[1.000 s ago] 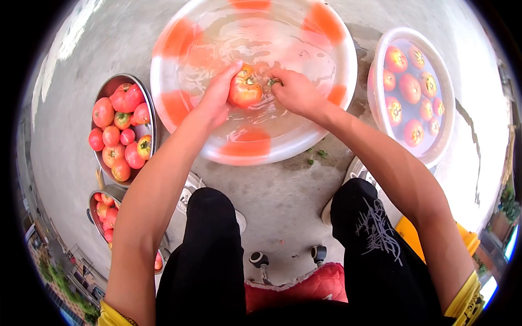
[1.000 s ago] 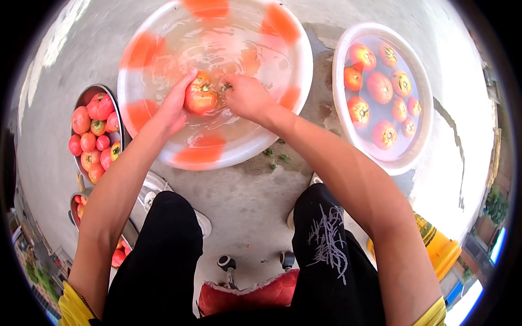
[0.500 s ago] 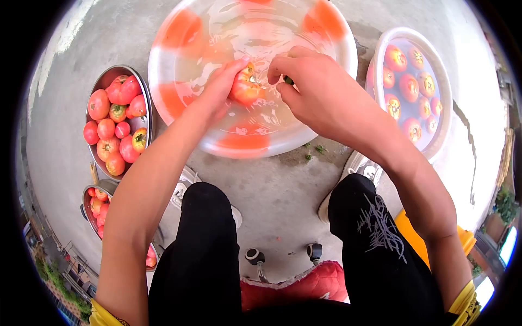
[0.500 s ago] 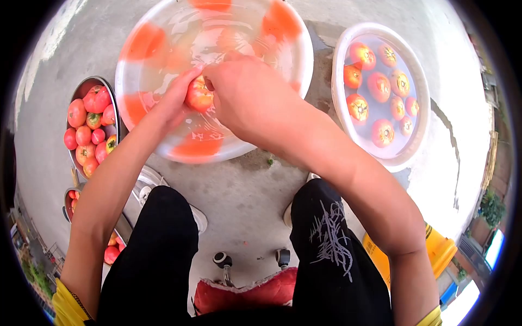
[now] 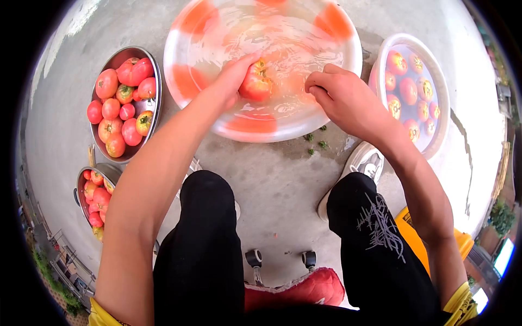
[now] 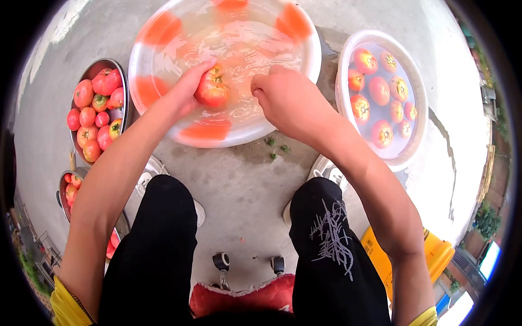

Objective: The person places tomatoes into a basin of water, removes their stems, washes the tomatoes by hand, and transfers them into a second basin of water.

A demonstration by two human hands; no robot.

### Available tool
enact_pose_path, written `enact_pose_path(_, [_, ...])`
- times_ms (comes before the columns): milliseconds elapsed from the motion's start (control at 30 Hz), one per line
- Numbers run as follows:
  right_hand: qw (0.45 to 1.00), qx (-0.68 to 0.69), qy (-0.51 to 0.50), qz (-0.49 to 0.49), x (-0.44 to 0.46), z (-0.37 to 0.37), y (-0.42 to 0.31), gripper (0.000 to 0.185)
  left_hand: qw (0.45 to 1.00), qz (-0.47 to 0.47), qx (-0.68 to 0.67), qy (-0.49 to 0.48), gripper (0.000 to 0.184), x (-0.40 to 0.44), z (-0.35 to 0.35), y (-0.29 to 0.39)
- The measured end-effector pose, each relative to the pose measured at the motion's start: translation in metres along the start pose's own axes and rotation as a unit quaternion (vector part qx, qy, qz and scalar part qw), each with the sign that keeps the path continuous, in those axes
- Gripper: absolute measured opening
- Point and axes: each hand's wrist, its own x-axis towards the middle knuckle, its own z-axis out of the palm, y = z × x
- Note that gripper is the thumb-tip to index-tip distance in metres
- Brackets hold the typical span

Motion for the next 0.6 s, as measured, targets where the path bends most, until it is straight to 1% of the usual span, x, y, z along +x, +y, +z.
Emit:
enact_pose_path(67, [0.996,0.077,0.037,0.01,-0.014,-0.004,-0.02,0.018,1.0,-0.012,0.004,0.002,0.04,-0.006,-0.004,-0.006])
enact_pose_path(100, [0.991,0.112,0.074,-0.004,-0.018,-0.002,-0.017,0.015,0.999,-0.024,0.007,-0.02,0.04,-0.007,-0.004,-0.006])
enact_pose_path(133, [0.991,0.106,0.076,-0.001,-0.023,-0.007,-0.014,0.015,0.998,-0.032,0.012,-0.046,0.041,-0.004,-0.001,-0.003])
enact_pose_path(167, [0.991,0.127,0.015,0.038,-0.03,-0.014,-0.012,0.015,0.998,-0.032,0.011,-0.049,0.041,-0.002,0.002,-0.002])
enact_pose_path(200, [0.984,0.151,-0.048,0.076,-0.036,-0.018,-0.012,0.016,0.998,-0.01,0.034,-0.042,0.041,-0.003,0.001,-0.004])
enact_pose_path(233, [0.971,0.177,-0.111,0.119,-0.044,-0.023,-0.015,0.023,0.998,0.012,0.057,-0.036,0.042,-0.004,0.001,-0.006])
enact_pose_path(267, [0.97,0.177,-0.111,0.121,-0.048,-0.022,-0.016,0.023,0.998,0.011,0.057,-0.038,0.042,-0.003,0.001,-0.006])
enact_pose_path(300, [0.967,0.097,-0.192,0.134,-0.052,-0.018,-0.015,0.027,0.997,-0.009,0.063,-0.034,0.042,-0.003,0.0,-0.005])
enact_pose_path(333, [0.952,0.015,-0.27,0.144,-0.055,-0.013,-0.012,0.031,0.997,-0.028,0.068,-0.029,0.043,-0.003,0.002,-0.005])
enact_pose_path(367, [0.943,0.005,-0.269,0.196,-0.056,0.004,0.0,0.035,0.997,-0.029,0.068,-0.03,0.043,-0.005,0.004,-0.004])
enact_pose_path(400, [0.943,0.006,-0.269,0.196,-0.061,0.02,0.012,0.035,0.997,-0.042,0.057,-0.023,0.043,-0.007,0.006,-0.002])
enact_pose_path(467, [0.975,0.082,-0.129,0.162,-0.07,0.038,0.032,0.03,0.997,-0.057,0.048,-0.015,0.044,-0.008,0.005,-0.002])
enact_pose_path(500, [0.975,0.083,-0.127,0.163,-0.072,0.038,0.033,0.03,0.997,-0.052,0.045,-0.018,0.045,-0.006,0.004,-0.003])
enact_pose_path(567, [0.99,0.078,-0.101,0.065,-0.073,0.031,0.03,0.025,0.998,-0.044,0.045,-0.024,0.045,-0.003,0.006,-0.002])
enact_pose_path(600, [0.99,0.078,-0.099,0.065,-0.071,0.024,0.026,0.025,0.998,-0.035,0.037,-0.023,0.046,-0.003,0.006,-0.004])
